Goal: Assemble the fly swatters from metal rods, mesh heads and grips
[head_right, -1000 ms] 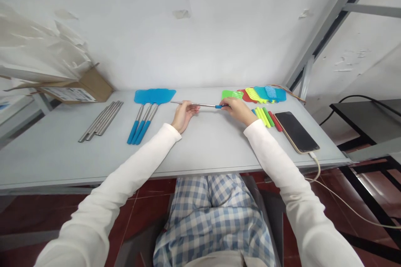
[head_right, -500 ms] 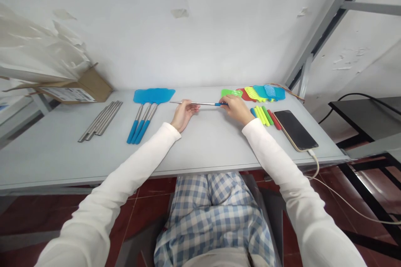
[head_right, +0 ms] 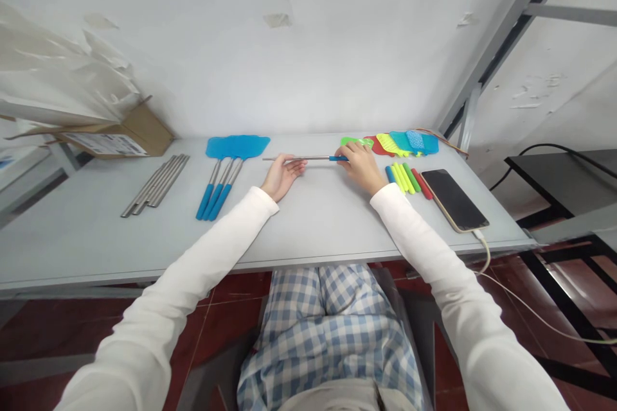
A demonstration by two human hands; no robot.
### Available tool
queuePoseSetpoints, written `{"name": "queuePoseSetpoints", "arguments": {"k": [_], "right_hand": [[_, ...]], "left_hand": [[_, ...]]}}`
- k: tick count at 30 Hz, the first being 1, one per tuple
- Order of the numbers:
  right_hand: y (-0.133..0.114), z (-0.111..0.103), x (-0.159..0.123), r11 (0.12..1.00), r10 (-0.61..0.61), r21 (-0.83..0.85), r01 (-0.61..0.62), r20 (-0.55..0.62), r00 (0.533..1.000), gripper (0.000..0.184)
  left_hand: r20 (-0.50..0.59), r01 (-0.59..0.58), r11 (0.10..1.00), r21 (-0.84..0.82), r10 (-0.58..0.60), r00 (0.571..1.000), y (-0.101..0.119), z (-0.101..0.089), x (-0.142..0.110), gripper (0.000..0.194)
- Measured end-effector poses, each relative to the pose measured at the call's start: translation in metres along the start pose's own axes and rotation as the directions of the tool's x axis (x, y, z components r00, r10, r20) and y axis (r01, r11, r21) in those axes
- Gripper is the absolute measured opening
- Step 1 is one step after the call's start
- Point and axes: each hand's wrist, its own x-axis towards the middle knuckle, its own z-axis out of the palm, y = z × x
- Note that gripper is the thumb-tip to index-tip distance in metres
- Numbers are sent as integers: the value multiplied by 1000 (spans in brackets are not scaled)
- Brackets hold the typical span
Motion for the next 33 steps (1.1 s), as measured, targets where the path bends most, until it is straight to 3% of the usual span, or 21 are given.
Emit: {"name": "queuePoseSetpoints", "arguments": {"k": [6,11,14,18,23,26,28,30,33], "right_hand": [[-6,-1,0,999,53,-9,-53,-43,998,15],[-9,1,-1,999,40,21,-40,-19,999,25],[-14,7,-2,998,-9,67,9,3,1000,25],[-21,13,-4,987,-47,154,45,8,999,17],[-28,15,-3,950,-34,306,55,-73,997,19],[-21,10,2,933,-38,357,47,-32,999,25],[-5,5,7,970,52,237,-43,-32,998,30],[21,-1,10,974,225,9,-226,-119,967,33],[64,-9,8,816,487,-208,-540,-256,835,35]], "left_hand": [[8,-12,1000,-18,12,1000,0,1,-1,12],[28,-54,998,37,53,998,-1,2,-3,6],[154,-117,975,186,89,984,-3,4,-6,12],[310,-163,919,359,48,950,-6,6,-9,27],[305,-159,909,386,37,952,-8,6,-9,30],[281,-134,910,392,21,960,-9,8,-10,27],[263,-108,922,372,7,965,-8,9,-10,28],[257,-85,933,349,-8,966,-7,9,-11,30],[231,-60,945,321,-16,973,-4,9,-12,31]]}}
